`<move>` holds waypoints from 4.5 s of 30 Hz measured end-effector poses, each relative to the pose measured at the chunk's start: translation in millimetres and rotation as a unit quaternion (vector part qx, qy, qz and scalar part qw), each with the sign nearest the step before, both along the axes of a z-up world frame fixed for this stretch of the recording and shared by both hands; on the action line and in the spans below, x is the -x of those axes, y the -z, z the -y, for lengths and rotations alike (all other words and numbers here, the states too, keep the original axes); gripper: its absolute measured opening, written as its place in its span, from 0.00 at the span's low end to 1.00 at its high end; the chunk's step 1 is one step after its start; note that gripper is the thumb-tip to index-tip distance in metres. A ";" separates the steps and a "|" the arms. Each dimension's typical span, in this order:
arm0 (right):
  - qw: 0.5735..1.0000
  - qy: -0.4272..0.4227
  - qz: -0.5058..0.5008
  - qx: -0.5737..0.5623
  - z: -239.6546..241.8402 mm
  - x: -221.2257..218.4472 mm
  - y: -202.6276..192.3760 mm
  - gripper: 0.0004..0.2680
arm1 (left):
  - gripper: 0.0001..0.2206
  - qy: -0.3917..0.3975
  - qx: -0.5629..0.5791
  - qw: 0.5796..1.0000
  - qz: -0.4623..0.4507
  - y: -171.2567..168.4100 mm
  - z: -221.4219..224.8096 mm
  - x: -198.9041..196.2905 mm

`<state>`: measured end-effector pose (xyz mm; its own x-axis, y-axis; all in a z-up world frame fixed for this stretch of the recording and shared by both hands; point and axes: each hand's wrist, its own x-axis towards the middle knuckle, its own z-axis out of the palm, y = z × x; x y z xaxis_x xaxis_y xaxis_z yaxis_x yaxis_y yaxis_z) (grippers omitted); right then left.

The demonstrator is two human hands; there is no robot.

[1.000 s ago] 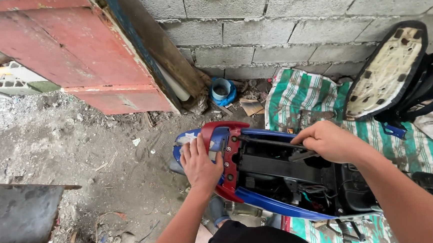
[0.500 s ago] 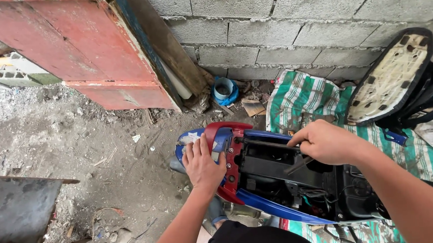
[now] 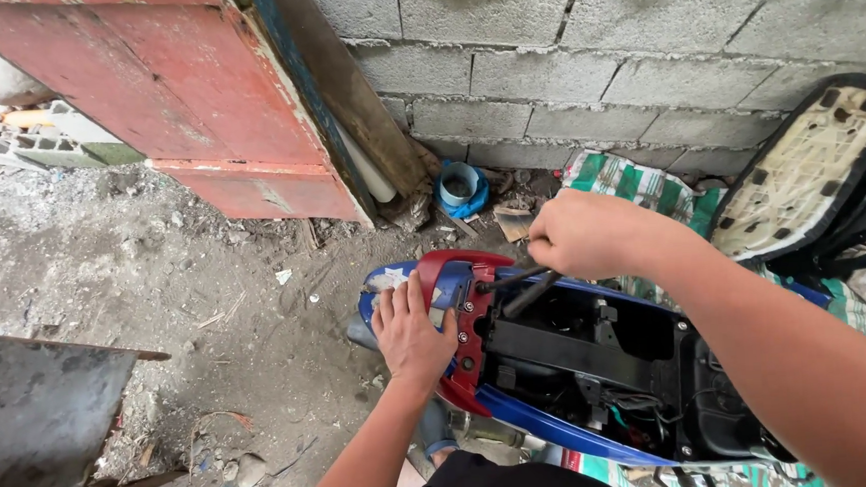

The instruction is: Installing and securing the rear fairing components of a motorcycle using a T-handle wrench.

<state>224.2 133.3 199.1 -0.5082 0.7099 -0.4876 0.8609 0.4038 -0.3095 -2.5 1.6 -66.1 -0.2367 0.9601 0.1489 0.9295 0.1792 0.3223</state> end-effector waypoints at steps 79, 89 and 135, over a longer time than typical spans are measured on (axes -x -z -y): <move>0.883 -0.158 -0.118 -0.426 -30.5 -56.2 71.5 0.08 | 0.39 0.249 0.195 0.877 0.362 -294.3 -52.5 -42.9; 0.992 0.047 0.029 -0.109 62.7 -16.8 -82.2 0.05 | 0.19 0.286 0.255 0.866 0.322 -172.9 -44.4 -62.5; 0.891 -0.051 -0.409 0.192 51.4 -75.4 106.2 0.07 | 0.22 0.210 -0.365 0.907 -0.021 -207.6 -12.3 -97.0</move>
